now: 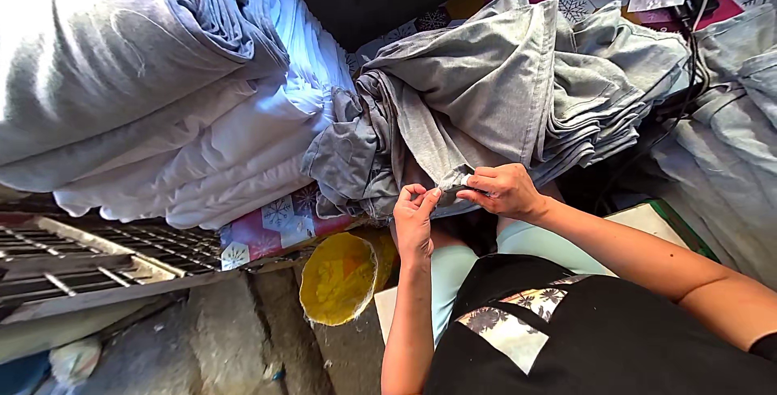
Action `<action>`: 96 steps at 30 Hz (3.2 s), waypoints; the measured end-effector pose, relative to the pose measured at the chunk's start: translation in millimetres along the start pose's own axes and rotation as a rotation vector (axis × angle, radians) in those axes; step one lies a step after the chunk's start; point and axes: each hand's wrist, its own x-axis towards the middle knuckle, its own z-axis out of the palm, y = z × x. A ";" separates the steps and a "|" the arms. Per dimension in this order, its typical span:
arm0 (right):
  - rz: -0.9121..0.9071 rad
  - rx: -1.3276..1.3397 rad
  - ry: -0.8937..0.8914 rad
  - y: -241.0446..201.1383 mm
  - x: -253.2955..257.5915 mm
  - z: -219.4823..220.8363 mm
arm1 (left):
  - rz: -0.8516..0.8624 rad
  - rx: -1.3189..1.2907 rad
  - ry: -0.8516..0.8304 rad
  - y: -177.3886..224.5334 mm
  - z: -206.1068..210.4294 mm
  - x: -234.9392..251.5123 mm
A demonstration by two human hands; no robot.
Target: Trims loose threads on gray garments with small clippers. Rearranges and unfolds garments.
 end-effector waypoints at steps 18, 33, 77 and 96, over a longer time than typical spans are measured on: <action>0.444 -0.114 -0.401 19.0 -52.0 -6.3 | 0.649 1.189 0.113 -68.3 -67.1 -1.1; 0.364 0.351 -0.222 -37.1 -12.9 87.1 | -0.201 -0.156 0.270 -69.4 -47.0 -4.7; 0.592 0.546 -0.324 -36.7 -6.1 66.8 | 0.061 -0.116 0.287 -63.7 -30.8 -23.0; 0.316 0.385 -0.285 -57.7 -37.3 71.0 | 0.086 0.311 0.126 -77.7 -47.7 -13.0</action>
